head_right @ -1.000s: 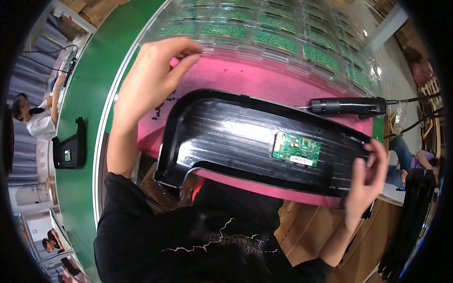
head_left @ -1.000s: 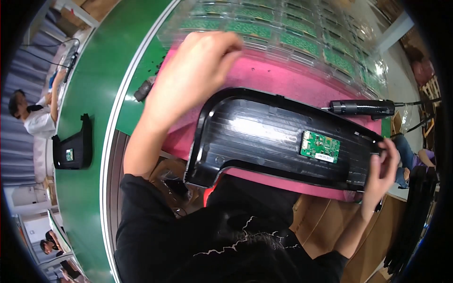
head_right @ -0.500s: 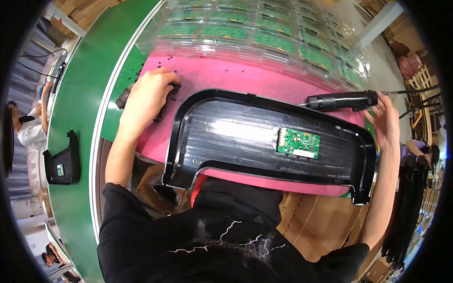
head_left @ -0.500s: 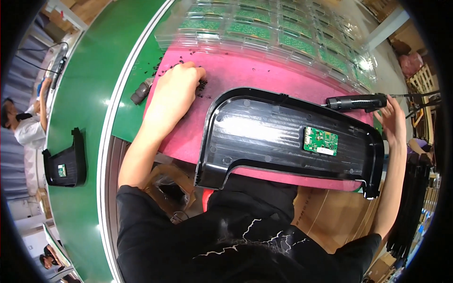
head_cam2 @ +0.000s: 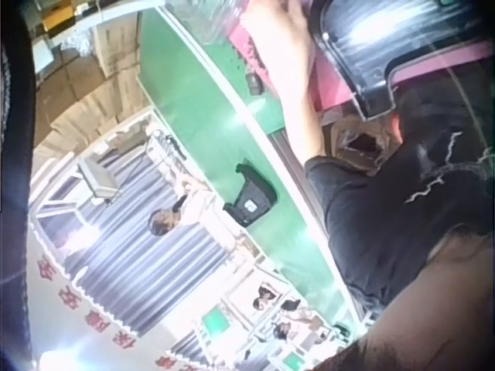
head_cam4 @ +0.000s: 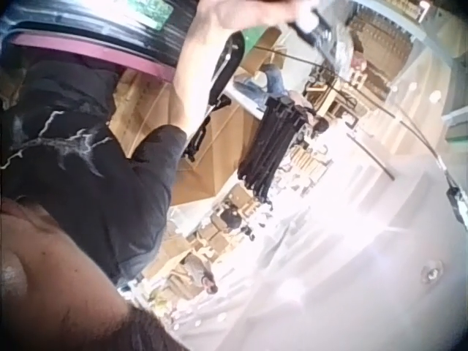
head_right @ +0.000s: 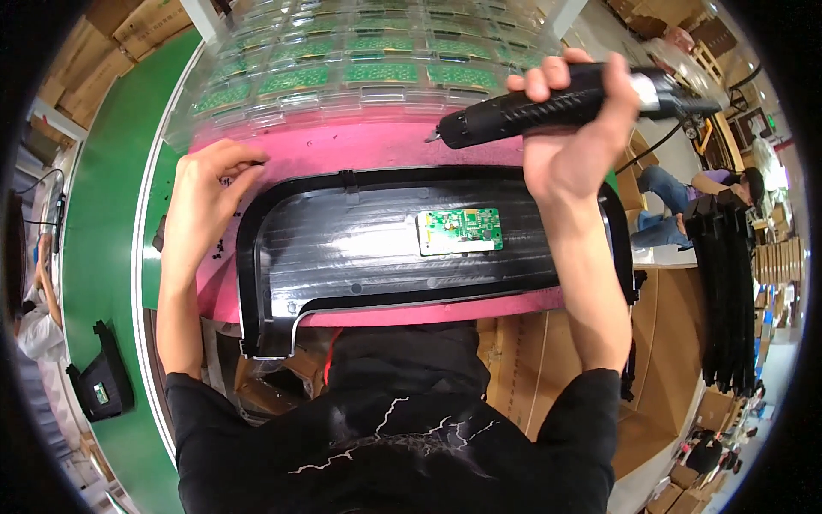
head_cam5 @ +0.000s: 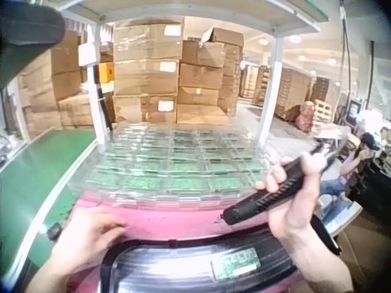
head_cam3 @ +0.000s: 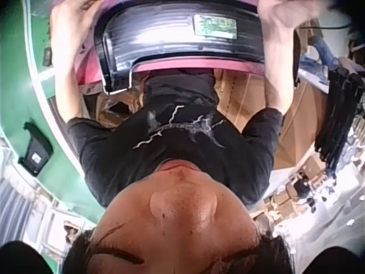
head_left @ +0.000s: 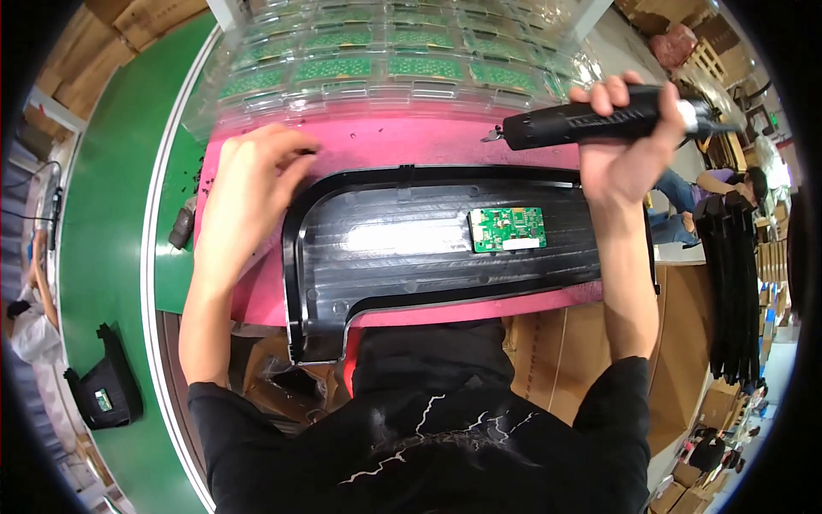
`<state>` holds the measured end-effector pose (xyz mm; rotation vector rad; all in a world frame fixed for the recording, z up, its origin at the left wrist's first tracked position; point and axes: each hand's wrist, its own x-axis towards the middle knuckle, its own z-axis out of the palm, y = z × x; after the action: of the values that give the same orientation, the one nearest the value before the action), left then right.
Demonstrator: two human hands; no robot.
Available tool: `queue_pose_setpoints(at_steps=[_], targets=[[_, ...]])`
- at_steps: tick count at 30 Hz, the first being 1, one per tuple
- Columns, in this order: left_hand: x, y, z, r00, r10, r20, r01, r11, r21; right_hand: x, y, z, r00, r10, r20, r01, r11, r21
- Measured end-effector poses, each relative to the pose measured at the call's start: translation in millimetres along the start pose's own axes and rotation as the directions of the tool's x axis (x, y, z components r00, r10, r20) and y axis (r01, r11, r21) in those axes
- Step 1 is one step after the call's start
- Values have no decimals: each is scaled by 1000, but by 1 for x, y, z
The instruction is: Assembling circuit boards into black plastic housings using an electric screwdriver.
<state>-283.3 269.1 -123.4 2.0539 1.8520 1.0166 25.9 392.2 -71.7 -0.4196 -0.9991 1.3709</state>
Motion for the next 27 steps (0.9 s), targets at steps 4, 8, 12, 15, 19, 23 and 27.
queue_pose_setpoints(at_steps=[4, 8, 12, 15, 19, 23, 27], targets=[[25, 49, 10, 974, 208, 94, -155, 905, -397, -19, -30, 15, 999, -14, 40, 6, 983, 186], [46, 81, 24, 945, 299, 131, -154, 762, -629, -33, -40, 27, 994, -26, 103, -4, 960, 281], [60, 94, 31, 906, 272, 325, 93, 621, -779, -40, -52, 24, 983, -82, 164, 34, 960, 277], [71, 102, 31, 865, 285, 412, 159, 624, -765, -45, -65, 21, 983, -112, 147, 77, 970, 230], [72, 100, 42, 840, 233, 491, 300, 554, -776, -50, -76, 6, 949, -185, 253, 140, 972, 187], [68, 86, 60, 859, 400, 320, -97, 740, -666, -54, -85, 5, 934, -241, 265, 212, 968, 132], [65, 88, 68, 855, 462, 235, -193, 704, -683, -52, -76, 9, 926, -249, 283, 216, 966, 143]])
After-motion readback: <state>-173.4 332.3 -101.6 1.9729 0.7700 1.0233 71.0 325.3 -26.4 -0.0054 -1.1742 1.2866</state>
